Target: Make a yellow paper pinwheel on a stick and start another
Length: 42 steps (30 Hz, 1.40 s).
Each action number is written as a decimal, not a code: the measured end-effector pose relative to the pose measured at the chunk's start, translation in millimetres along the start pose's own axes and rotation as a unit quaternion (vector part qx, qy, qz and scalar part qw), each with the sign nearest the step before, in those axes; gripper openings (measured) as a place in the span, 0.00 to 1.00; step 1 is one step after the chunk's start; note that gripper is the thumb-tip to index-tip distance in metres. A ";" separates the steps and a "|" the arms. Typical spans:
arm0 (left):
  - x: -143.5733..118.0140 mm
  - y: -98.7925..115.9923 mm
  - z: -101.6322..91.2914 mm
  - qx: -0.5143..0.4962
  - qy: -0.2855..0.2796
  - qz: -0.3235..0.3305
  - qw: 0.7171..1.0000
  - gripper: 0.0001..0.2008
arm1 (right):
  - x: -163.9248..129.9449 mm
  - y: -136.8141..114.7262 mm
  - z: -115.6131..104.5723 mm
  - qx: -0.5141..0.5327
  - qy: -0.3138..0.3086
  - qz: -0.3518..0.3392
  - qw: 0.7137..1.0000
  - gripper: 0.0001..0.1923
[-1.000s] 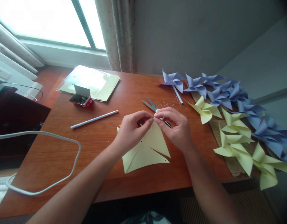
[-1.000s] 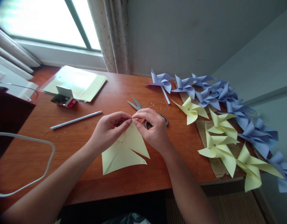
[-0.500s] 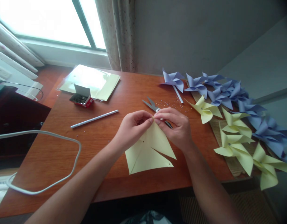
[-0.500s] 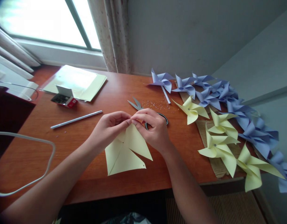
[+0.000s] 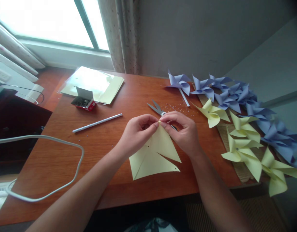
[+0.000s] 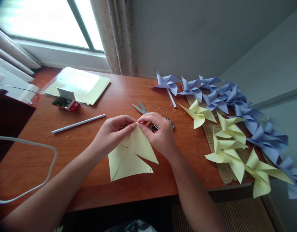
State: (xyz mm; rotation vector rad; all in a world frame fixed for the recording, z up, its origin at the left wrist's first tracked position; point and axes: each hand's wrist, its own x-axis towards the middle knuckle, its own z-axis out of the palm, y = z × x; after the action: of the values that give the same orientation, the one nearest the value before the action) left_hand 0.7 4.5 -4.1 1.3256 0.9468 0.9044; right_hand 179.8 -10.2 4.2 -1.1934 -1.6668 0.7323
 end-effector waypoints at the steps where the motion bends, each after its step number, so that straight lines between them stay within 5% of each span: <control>1: -0.2 0.4 0.3 0.008 0.001 0.004 1.000 0.10 | -0.2 0.1 0.3 0.003 0.000 0.009 1.000 0.02; 11: -0.6 0.3 0.5 0.034 0.016 0.019 0.999 0.12 | -0.8 -1.1 0.9 0.029 -0.001 0.039 0.999 0.03; 21: -1.0 3.7 1.6 0.014 0.018 0.011 1.000 0.11 | -0.8 1.5 -2.7 0.132 0.002 0.140 0.981 0.07; 26: -1.0 4.2 1.8 0.005 0.013 -0.002 1.000 0.09 | -1.4 3.3 -0.8 0.147 -0.038 0.133 0.980 0.05; 42: -0.5 1.0 2.2 0.017 0.036 0.023 0.999 0.10 | -3.2 7.2 1.5 0.121 -0.024 0.114 0.986 0.05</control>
State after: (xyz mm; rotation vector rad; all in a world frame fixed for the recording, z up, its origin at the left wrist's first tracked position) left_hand 2.6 3.2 -3.1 1.3567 0.9944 0.9811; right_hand 181.4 -10.6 -3.7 -1.2097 -1.4443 1.0823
